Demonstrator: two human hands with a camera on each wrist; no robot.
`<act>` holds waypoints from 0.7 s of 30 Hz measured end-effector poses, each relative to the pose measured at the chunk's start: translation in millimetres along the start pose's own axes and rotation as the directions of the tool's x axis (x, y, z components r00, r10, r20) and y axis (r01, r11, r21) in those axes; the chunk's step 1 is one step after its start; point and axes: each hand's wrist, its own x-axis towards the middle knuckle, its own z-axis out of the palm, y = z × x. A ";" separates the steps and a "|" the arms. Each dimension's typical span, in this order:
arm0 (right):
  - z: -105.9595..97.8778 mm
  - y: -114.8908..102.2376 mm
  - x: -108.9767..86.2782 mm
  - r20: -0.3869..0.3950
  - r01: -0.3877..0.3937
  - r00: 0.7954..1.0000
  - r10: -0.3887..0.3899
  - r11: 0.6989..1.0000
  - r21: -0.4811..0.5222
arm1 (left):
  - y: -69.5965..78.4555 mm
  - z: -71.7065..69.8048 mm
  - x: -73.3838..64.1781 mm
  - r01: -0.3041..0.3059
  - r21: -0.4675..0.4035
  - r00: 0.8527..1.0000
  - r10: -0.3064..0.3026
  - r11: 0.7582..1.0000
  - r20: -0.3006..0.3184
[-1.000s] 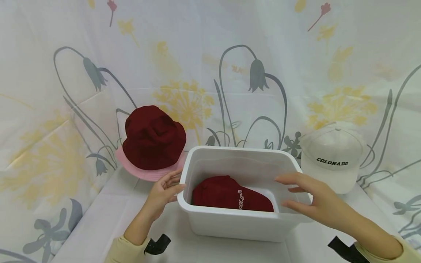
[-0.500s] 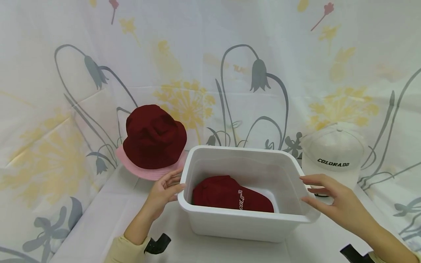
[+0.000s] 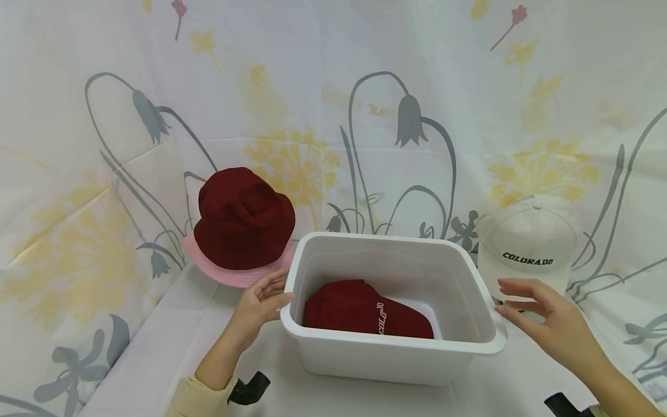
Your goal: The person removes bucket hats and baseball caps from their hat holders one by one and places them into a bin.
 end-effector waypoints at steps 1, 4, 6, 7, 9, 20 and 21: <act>-0.2 2.1 0.0 -0.006 -0.012 1.000 0.012 1.000 0.003 | -0.1 -0.1 0.1 -0.001 -0.001 1.000 0.001 1.000 0.001; -1.6 8.0 -0.1 -0.018 -0.054 0.998 0.054 0.998 0.011 | -0.3 -0.2 0.2 -0.005 -0.002 1.000 0.005 1.000 0.003; -2.9 12.3 -0.6 -0.024 -0.085 0.996 0.085 0.996 0.009 | -0.6 -0.3 0.2 -0.005 0.000 1.000 0.005 1.000 0.002; -3.6 14.5 -0.8 -0.025 -0.097 0.995 0.097 0.995 0.009 | -0.7 -0.4 0.1 -0.006 0.000 1.000 0.006 1.000 0.003; -5.0 19.1 -0.7 -0.034 -0.113 0.993 0.113 0.994 0.011 | -0.8 -0.7 -0.2 -0.006 0.001 1.000 0.006 1.000 0.003; -9.6 42.1 2.1 -0.079 -0.200 0.977 0.198 0.980 -0.021 | 0.8 -0.9 -0.4 -0.008 0.000 1.000 0.008 1.000 0.007; -10.1 43.7 2.6 -0.080 -0.212 0.975 0.209 0.977 -0.026 | 0.9 -0.9 -0.4 -0.007 0.000 1.000 0.007 1.000 0.006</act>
